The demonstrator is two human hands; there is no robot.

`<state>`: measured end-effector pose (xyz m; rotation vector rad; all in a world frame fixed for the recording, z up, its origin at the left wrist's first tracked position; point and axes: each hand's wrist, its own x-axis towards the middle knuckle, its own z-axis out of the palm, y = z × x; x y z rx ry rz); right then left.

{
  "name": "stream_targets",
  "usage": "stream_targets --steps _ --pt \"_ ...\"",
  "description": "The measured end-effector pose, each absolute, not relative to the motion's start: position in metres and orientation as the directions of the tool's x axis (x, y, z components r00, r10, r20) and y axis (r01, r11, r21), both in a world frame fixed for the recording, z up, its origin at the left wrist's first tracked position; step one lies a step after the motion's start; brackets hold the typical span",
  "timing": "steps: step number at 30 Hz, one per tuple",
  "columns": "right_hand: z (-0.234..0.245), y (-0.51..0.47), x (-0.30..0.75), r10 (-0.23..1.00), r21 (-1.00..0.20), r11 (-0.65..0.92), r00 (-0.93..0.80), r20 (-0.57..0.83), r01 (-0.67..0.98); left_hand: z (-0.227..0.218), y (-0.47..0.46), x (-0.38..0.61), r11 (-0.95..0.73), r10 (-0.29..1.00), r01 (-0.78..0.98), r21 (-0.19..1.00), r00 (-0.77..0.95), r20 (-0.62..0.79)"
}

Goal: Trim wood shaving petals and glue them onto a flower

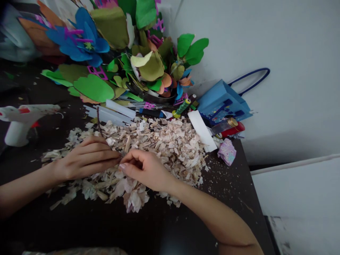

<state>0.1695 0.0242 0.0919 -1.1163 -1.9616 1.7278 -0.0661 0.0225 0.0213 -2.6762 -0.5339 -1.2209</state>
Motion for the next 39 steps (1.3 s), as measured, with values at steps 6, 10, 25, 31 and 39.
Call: stream_targets --steps 6,10,25,31,39 --pt "0.094 0.025 0.184 0.797 -0.959 -0.086 -0.559 -0.228 0.268 0.021 0.027 -0.070 -0.875 0.341 0.484 0.028 0.573 0.746" --pt "0.092 0.021 0.200 0.866 -0.974 -0.082 -0.469 -0.174 0.211 0.014 0.033 -0.072 -0.801 0.419 0.596 0.055 0.493 0.762" --pt "0.094 0.001 0.202 0.856 -0.731 0.463 -0.467 0.222 0.501 0.025 0.045 -0.068 -0.619 0.480 0.785 -0.028 0.406 0.778" --pt "0.089 0.010 0.168 0.665 -0.347 0.747 -0.654 0.362 0.567 0.028 0.037 -0.064 -0.618 0.472 0.784 -0.067 0.438 0.765" --pt "0.084 0.019 0.154 0.602 -0.148 0.791 -0.711 0.363 0.594 0.025 0.034 -0.064 -0.603 0.464 0.794 -0.073 0.424 0.778"
